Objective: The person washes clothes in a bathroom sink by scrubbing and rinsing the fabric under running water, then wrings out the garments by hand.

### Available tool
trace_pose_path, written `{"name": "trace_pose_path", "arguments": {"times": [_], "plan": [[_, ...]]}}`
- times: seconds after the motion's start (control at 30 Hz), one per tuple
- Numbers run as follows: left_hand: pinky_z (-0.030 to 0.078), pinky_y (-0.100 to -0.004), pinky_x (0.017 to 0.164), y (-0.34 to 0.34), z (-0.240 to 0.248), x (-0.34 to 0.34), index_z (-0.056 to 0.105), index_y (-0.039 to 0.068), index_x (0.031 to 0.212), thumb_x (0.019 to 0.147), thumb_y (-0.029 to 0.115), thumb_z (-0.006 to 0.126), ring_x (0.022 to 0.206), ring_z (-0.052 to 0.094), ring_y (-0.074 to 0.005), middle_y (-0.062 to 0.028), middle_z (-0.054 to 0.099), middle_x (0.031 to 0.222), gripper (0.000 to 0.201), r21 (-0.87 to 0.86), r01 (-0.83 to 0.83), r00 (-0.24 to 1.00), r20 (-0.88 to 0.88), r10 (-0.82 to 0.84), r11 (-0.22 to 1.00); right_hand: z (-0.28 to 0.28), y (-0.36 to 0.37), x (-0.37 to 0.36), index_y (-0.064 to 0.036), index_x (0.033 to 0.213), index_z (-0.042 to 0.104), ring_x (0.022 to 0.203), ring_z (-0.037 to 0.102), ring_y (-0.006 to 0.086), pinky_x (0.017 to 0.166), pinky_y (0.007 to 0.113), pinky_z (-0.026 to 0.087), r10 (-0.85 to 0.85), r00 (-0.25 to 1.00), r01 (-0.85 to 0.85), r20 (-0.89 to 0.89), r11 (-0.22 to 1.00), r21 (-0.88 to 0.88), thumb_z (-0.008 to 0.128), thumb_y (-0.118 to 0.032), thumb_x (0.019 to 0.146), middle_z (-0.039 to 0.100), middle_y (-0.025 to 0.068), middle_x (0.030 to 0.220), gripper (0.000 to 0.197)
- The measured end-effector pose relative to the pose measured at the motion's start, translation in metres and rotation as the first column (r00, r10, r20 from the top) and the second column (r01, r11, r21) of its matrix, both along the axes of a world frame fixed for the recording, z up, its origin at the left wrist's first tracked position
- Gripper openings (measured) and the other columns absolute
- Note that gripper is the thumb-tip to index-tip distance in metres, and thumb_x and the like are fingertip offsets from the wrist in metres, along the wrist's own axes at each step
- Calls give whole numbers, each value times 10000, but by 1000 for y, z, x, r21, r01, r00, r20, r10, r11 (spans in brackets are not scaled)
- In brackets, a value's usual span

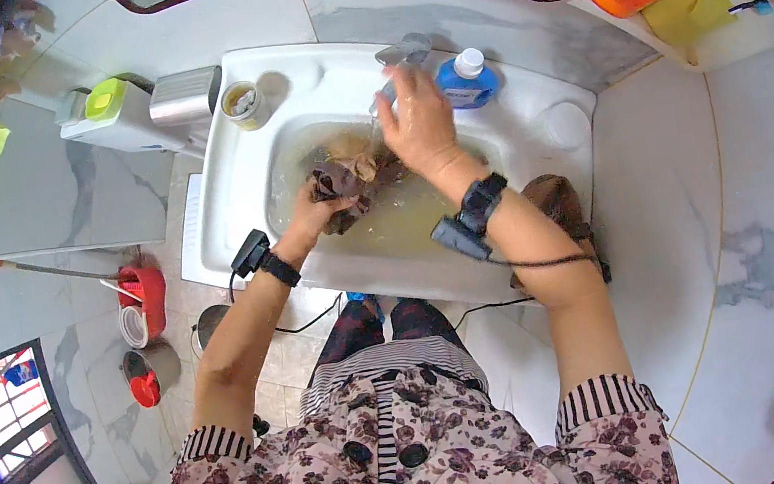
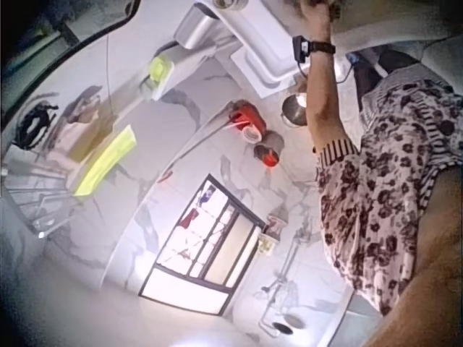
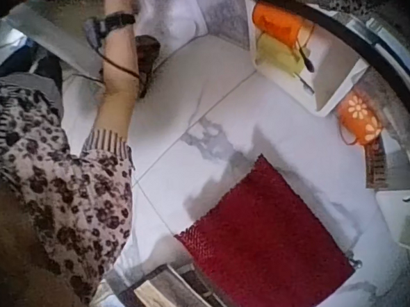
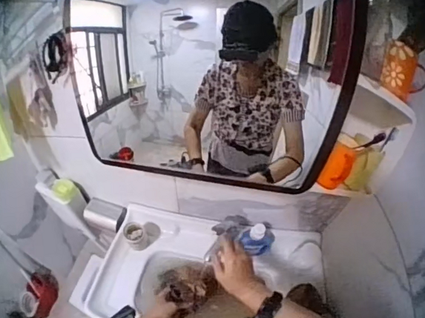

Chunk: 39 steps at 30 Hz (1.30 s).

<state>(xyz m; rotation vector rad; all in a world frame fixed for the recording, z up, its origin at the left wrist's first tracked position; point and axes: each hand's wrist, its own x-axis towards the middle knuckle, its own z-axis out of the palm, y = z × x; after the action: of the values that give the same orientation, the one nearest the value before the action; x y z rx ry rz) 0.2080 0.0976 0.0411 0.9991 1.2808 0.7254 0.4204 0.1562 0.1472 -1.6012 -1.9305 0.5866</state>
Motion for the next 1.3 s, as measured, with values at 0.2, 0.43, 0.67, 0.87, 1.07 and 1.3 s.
{"name": "trace_pose_path", "arguments": {"times": [0.2,0.43,0.67,0.87,1.07,1.3], "plan": [[495,-322,833,-1,32,-20,572,-16,1104,653,24,784,906,621,-188,-100,657,1015,499,26,-56,998,-17,56,998,-39,29,21,-60,1381,299,1369,232,327,1111,465,233,112,968,-176,222,939,295,552,6,721,261,146,1472,710],[519,-306,766,2,75,-39,622,-33,1001,683,13,759,805,642,-176,-100,673,920,349,163,-180,983,6,181,970,-47,27,16,-71,1399,301,1378,230,311,1132,462,191,122,962,-198,246,929,311,481,81,714,288,96,1474,725],[502,-300,787,3,147,-35,619,-51,1018,715,-13,710,830,640,-188,-112,663,960,318,235,-289,946,216,240,928,-58,4,8,-65,1404,298,1375,226,308,1124,459,195,120,966,-186,228,938,293,478,92,697,258,115,1478,746],[511,-338,784,-16,195,-42,570,-45,1054,693,-10,699,845,625,-219,-121,628,969,385,356,-369,929,124,348,858,-128,-59,35,-29,1286,408,1211,385,373,1008,461,310,-32,999,26,23,973,229,524,23,693,388,208,1319,607],[477,-338,843,-26,208,-54,614,-43,1038,792,103,620,931,607,-217,-107,634,997,287,311,-588,808,181,561,746,-261,-97,64,9,1113,555,1051,498,359,915,471,403,-62,912,75,405,997,-15,555,-23,662,508,224,1177,452],[481,-318,845,-46,245,-52,614,-27,1001,759,69,648,953,596,-191,-98,607,1043,262,269,-656,754,255,605,705,-252,-86,45,-41,898,704,991,603,318,840,420,483,629,612,-347,480,759,-552,503,-162,819,660,156,992,247]]}}
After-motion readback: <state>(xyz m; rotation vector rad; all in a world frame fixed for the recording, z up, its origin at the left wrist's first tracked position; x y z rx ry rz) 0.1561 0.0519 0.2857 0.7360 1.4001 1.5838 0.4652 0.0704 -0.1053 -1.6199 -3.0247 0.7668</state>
